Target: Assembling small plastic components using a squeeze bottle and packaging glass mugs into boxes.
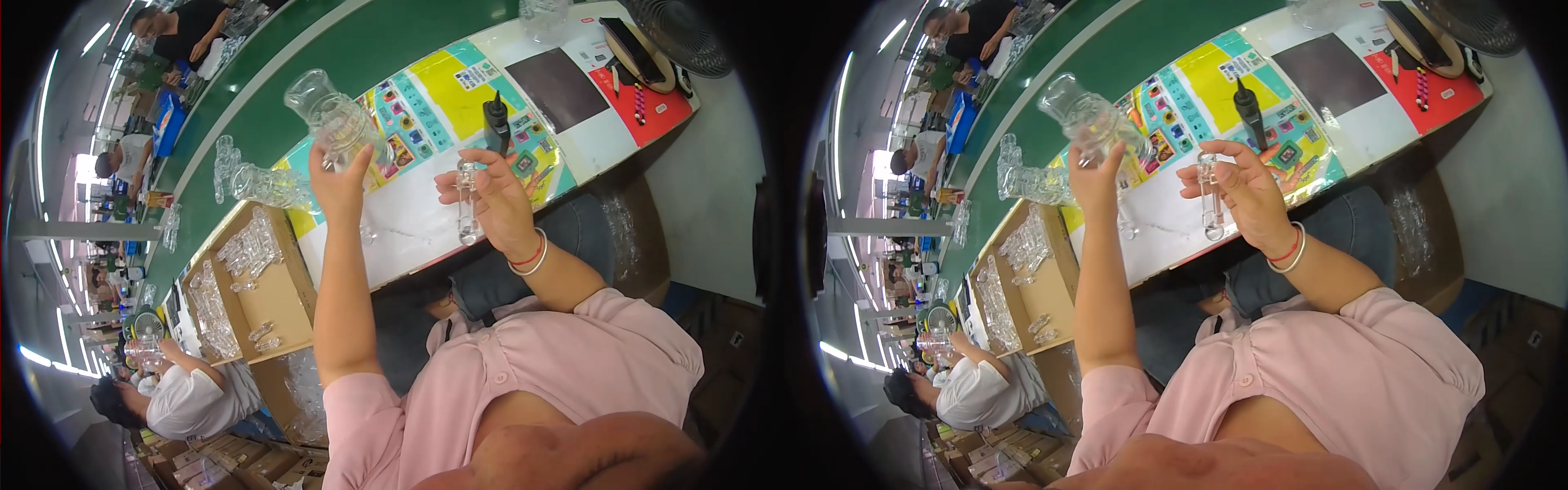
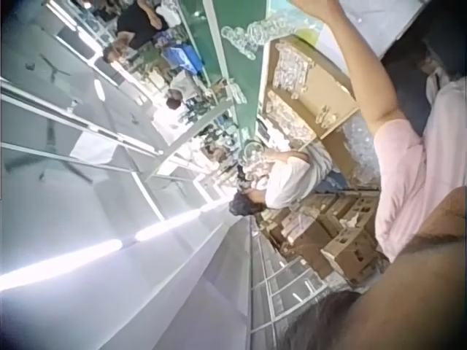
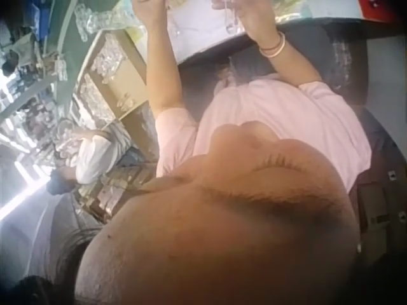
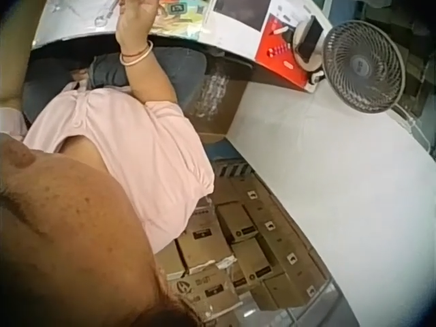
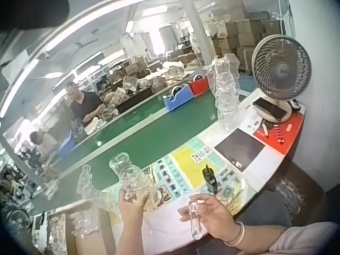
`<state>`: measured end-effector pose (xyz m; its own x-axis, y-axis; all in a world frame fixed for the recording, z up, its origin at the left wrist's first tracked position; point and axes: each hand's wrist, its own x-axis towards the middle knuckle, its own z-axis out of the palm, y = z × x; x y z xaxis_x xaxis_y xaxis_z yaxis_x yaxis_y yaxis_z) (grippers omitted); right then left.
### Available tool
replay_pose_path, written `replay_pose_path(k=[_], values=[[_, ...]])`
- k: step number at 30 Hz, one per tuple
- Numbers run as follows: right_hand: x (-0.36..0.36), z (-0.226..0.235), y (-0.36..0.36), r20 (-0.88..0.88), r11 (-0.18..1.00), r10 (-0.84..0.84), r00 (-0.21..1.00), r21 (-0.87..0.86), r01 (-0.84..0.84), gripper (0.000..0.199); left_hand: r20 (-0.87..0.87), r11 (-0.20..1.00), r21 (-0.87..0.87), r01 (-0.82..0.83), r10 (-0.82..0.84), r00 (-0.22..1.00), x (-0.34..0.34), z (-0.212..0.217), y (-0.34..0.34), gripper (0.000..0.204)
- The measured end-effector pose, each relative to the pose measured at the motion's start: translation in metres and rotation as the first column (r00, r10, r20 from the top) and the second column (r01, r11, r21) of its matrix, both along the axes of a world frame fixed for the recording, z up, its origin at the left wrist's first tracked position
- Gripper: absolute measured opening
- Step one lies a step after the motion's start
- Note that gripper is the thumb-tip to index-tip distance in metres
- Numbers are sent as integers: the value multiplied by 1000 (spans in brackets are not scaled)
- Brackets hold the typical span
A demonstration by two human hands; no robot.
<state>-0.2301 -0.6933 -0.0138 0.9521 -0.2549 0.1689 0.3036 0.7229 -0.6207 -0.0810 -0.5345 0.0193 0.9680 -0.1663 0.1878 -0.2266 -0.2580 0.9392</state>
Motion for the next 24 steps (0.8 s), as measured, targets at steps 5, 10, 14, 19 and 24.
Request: replay_pose_path(k=[5, 10, 14, 19, 24], values=[[-5, 1, -4, -10, 999, -33, 999, -9, 33, 42, 58, 862, -469, 194, -189, 980, -86, 15, 14, 72], [-15, 11, 8, 92, 986, 27, 995, -166, -11, 41, 54, 790, -589, 170, -172, 984, -154, 27, 15, 91], [-24, 13, 11, 125, 954, 73, 989, -297, -33, 39, 117, 848, -510, 145, -98, 988, -160, 21, 22, 98], [-30, 16, 18, 123, 956, 45, 991, -294, -7, 36, 67, 838, -520, 167, -155, 986, -164, 23, 31, 92], [-37, 14, 24, 171, 882, -4, 985, -464, 84, 33, 48, 811, -546, 208, -218, 975, -167, 23, 35, 92]])
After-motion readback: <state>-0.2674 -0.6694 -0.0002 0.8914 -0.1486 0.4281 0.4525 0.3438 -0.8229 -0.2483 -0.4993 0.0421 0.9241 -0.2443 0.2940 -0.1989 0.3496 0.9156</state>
